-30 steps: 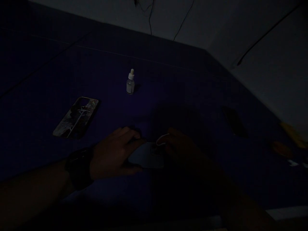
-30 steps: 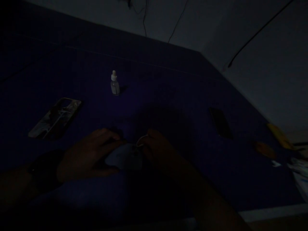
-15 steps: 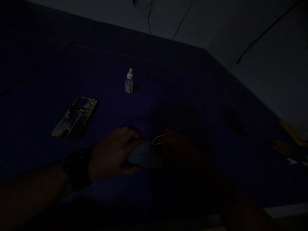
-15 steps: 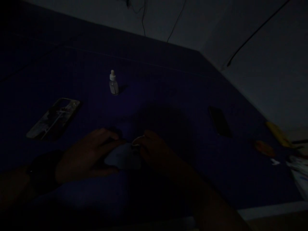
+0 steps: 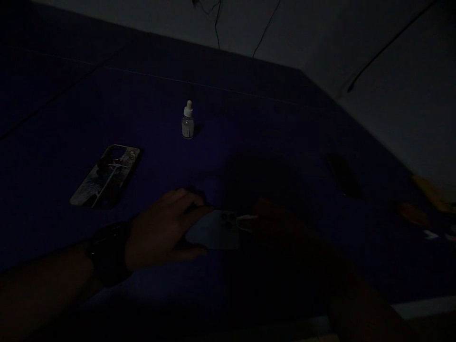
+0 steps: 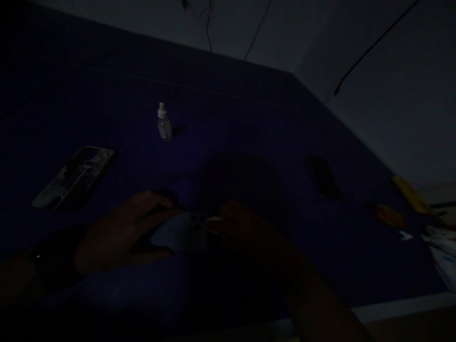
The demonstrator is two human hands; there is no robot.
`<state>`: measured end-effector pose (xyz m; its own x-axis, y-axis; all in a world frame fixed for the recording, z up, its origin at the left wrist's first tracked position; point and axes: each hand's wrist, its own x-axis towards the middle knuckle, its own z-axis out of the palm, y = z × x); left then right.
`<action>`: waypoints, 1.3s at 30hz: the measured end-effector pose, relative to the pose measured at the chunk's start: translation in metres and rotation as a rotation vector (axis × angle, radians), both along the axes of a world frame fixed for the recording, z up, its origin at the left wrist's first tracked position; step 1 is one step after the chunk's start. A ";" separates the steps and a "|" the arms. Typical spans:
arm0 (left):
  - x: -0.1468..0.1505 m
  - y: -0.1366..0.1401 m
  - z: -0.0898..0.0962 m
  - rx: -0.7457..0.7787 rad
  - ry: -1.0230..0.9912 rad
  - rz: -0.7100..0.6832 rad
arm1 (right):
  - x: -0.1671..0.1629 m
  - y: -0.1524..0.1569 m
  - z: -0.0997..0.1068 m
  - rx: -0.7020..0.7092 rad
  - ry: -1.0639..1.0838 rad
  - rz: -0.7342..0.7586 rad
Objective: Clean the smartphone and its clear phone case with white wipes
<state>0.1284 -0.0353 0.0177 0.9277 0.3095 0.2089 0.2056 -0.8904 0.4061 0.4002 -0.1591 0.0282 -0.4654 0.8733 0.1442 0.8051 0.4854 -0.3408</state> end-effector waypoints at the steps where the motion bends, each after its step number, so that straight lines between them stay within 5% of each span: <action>1: 0.000 0.000 0.000 -0.003 0.002 -0.004 | 0.000 0.000 0.001 0.022 -0.022 0.043; 20: 0.000 0.001 0.001 -0.012 0.007 -0.020 | -0.007 0.005 0.010 0.249 -0.102 0.162; 39: 0.000 0.000 -0.001 -0.024 -0.018 -0.018 | -0.020 -0.004 0.003 0.168 -0.128 0.131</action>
<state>0.1285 -0.0349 0.0169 0.9294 0.2976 0.2183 0.1819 -0.8840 0.4307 0.3805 -0.1627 0.0314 -0.5973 0.7729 0.2143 0.7628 0.6299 -0.1459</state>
